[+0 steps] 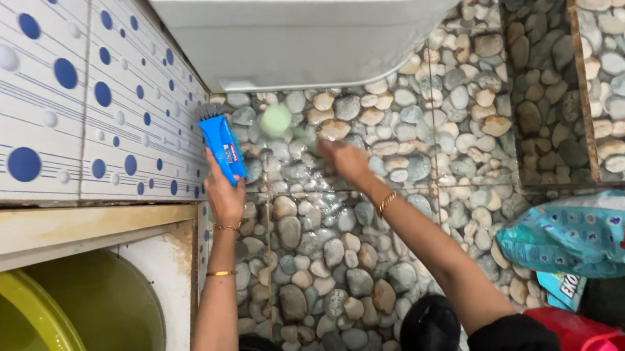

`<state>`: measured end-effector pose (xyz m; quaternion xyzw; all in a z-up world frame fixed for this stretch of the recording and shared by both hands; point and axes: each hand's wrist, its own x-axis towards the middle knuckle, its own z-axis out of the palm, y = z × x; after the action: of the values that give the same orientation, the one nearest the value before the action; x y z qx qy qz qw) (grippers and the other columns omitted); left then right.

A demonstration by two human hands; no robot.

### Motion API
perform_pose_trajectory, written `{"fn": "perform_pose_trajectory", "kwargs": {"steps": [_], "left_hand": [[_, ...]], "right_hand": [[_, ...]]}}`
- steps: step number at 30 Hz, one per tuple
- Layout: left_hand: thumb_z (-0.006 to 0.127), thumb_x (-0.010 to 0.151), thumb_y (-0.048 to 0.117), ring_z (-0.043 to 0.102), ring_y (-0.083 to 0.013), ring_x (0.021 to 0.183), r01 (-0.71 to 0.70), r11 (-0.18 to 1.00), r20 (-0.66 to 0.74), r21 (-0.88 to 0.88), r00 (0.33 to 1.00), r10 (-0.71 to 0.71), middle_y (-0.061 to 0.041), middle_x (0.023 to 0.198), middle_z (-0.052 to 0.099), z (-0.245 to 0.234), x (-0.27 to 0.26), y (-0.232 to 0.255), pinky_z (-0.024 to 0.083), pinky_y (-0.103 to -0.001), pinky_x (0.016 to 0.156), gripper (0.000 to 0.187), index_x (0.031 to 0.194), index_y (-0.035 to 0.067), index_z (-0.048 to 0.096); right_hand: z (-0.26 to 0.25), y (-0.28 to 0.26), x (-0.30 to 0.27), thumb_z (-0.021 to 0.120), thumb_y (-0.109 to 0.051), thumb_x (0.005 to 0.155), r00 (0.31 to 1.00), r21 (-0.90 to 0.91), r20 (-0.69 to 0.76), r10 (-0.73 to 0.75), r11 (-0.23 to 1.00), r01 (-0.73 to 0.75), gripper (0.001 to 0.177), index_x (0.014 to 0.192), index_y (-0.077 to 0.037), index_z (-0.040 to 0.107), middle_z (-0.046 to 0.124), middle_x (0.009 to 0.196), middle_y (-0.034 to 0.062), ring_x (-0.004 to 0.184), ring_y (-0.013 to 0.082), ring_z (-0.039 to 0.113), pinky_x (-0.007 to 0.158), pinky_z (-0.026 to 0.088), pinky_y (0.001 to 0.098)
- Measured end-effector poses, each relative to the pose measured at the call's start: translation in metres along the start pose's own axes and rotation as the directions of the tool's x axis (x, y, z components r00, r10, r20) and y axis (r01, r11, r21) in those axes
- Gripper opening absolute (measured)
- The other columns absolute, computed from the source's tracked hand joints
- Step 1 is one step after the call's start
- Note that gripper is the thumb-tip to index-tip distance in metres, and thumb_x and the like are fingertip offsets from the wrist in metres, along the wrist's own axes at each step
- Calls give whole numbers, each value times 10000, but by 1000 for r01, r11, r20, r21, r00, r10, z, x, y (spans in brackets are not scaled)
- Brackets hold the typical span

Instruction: The person scrubs a pebble-tiled floor using a green brush and a blue scrubbing pad. They apply cleaning powder from a blue packet and work the scrubbers along the base of a large white water tank and the adjacent wall.

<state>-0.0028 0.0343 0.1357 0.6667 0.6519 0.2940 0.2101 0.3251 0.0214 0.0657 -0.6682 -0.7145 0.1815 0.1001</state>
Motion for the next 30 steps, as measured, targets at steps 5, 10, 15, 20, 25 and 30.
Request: {"fn": "perform_pose_trajectory", "kwargs": {"steps": [5, 10, 15, 20, 25, 30], "left_hand": [[790, 782, 26, 683, -461, 919, 50, 999, 124, 7, 991, -50, -272, 1066, 711, 18, -8, -11, 548, -517, 822, 1128, 1664, 149, 97], [800, 771, 61, 707, -444, 875, 85, 996, 180, -32, 981, -78, -255, 981, 728, 43, -21, -25, 562, -510, 804, 1140, 1640, 157, 68], [790, 711, 32, 690, -477, 871, 80, 983, 403, 164, 904, -141, -291, 981, 704, 69, -28, -27, 556, -526, 786, 1219, 1638, 204, 18], [756, 742, 26, 603, -551, 1057, -56, 968, 429, 243, 901, -56, -385, 1123, 633, 117, -41, -24, 480, -561, 950, 1263, 1621, 186, -137], [721, 853, 38, 582, -497, 1209, -11, 943, 498, 332, 851, -165, -342, 1366, 546, 129, -38, -7, 477, -512, 1055, 1210, 1641, 299, -160], [765, 813, 44, 555, -468, 1261, 5, 926, 549, 378, 804, -229, -293, 1382, 543, 112, -31, 16, 469, -512, 1068, 1251, 1601, 321, -166]], "right_hand": [[-11, -12, -30, 624, -327, 983, 958, -87, -97, -268, 962, 260, 465, 1423, -192, 559, 743, 965, 149, 668, 356, 705, 560, 559, 488], [-46, 25, -39, 611, -364, 1005, 991, -46, -115, -68, 997, 63, 387, 1362, -215, 595, 752, 945, 132, 685, 355, 713, 567, 555, 485], [-40, 41, -68, 539, -111, 960, 988, -110, -139, -60, 993, 45, 486, 1444, -142, 568, 726, 955, 148, 728, 344, 709, 551, 559, 462], [-44, 88, -94, 620, -201, 907, 980, -133, -17, -199, 972, 195, 452, 1357, -163, 595, 728, 873, 168, 726, 347, 715, 581, 553, 481], [-76, 126, -80, 558, -252, 1085, 857, -24, -327, 398, 903, -429, 281, 1340, -139, 583, 736, 969, 166, 807, 382, 713, 660, 553, 509], [-53, 69, -124, 610, -318, 968, 985, 13, -123, -120, 992, 123, 406, 1340, -155, 594, 728, 1017, 199, 756, 400, 726, 641, 574, 509]]}}
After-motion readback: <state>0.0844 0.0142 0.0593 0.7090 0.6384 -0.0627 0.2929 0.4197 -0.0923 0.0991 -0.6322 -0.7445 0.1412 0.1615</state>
